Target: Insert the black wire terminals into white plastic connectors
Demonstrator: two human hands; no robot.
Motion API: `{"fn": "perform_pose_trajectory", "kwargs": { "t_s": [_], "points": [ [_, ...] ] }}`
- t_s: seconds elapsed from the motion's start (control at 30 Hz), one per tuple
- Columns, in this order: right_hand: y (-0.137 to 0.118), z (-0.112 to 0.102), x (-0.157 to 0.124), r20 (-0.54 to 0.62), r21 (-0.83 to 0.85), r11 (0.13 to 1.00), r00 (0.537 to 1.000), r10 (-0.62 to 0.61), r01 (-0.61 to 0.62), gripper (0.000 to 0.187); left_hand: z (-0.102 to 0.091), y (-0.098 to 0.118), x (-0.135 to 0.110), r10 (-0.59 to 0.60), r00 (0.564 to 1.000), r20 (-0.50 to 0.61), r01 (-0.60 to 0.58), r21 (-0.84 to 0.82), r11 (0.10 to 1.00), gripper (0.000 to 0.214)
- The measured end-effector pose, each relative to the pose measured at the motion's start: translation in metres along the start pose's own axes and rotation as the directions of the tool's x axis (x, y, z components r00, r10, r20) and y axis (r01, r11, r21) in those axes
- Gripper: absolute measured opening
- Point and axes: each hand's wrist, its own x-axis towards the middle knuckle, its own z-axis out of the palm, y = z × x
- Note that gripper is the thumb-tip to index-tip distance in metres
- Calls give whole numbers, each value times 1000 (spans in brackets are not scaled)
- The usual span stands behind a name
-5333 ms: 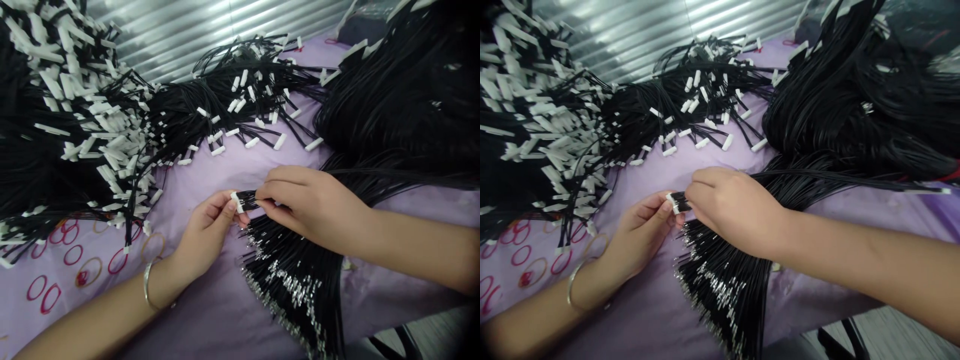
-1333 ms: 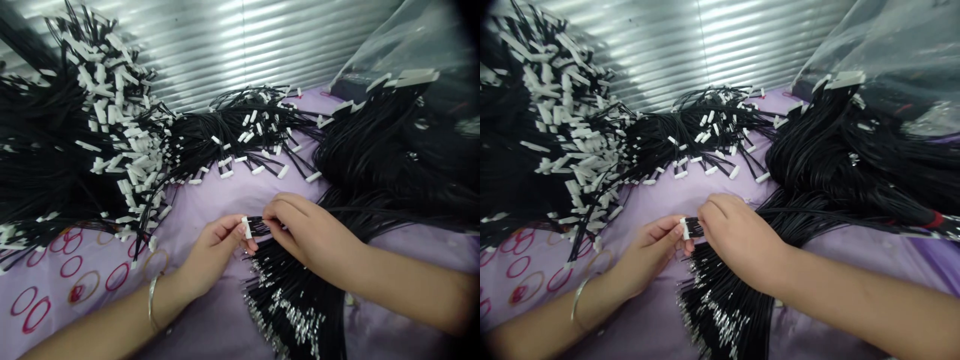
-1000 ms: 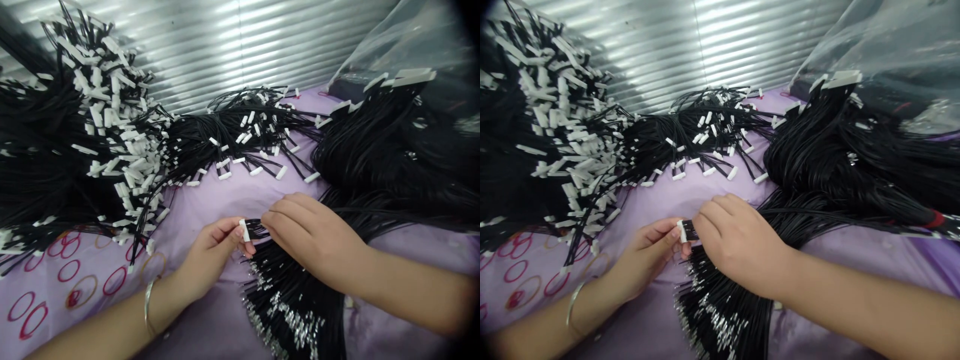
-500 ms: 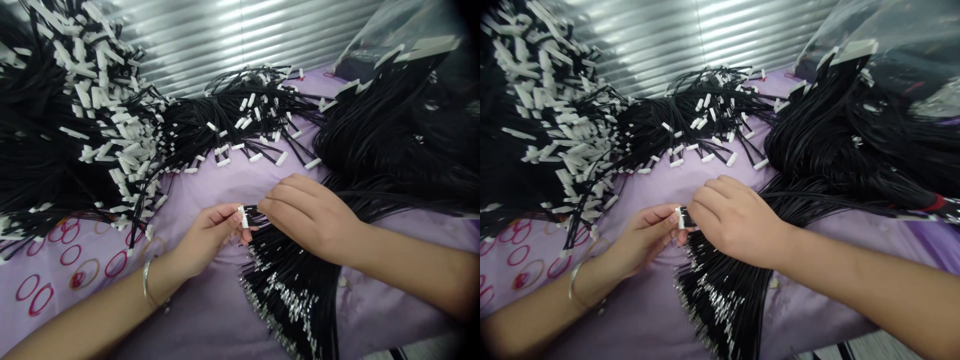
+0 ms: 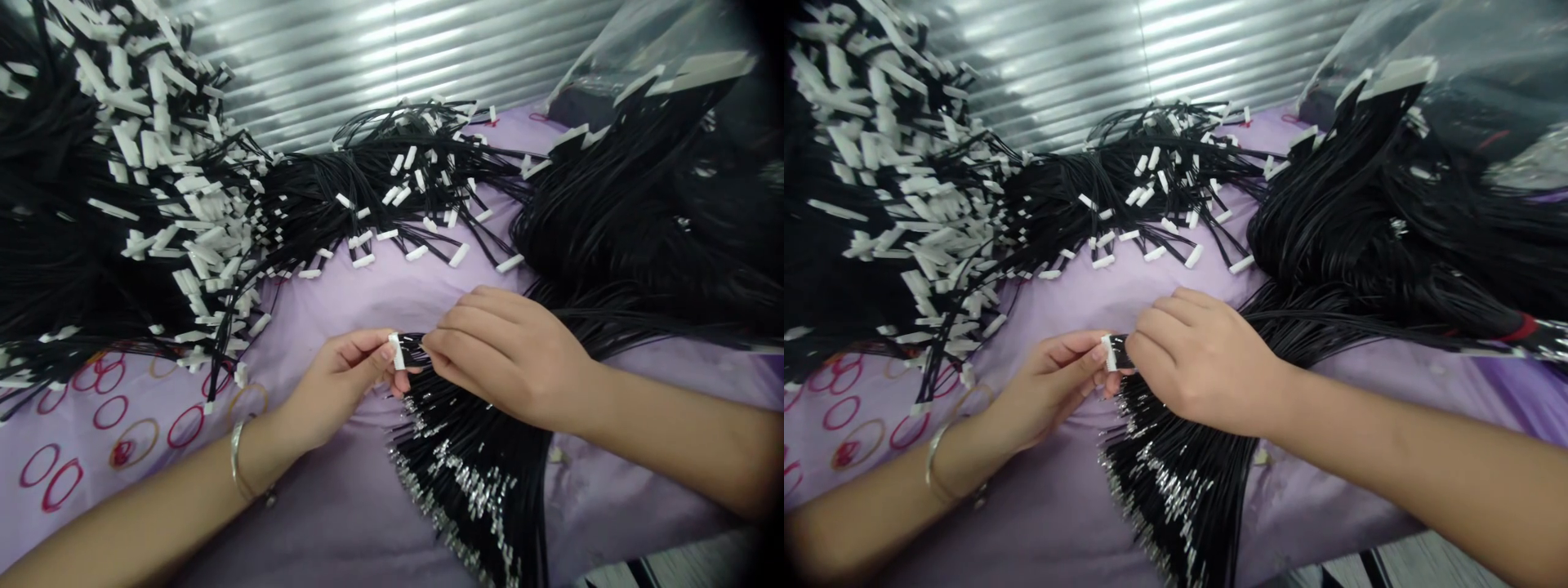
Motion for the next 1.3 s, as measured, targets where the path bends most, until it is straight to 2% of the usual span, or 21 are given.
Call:
{"fn": "perform_pose_trajectory", "kwargs": {
  "t_s": [0.2,0.33,0.5,0.93,1.13,1.3],
  "points": [
    [0,1,1,-3,15,1000,1000,4,-4,24,0,0,0,23,1000,14,-23,54,998,20],
    [0,3,2,0,13,1000,1000,-13,13,24,0,2,0,25,1000,7,-25,37,999,19],
    [-4,6,2,-13,20,999,999,31,-31,25,1,1,-1,28,999,-25,-27,25,999,16],
    [-6,13,2,-14,0,998,998,60,-60,32,1,-2,1,56,998,-3,-56,-5,998,18],
    [0,8,0,102,-37,994,989,104,-100,19,4,-1,1,9,999,-47,-12,-68,998,17],
    [6,-2,1,196,-50,993,974,113,-105,18,4,1,0,-22,996,-88,15,-79,997,17]
  ]
}}
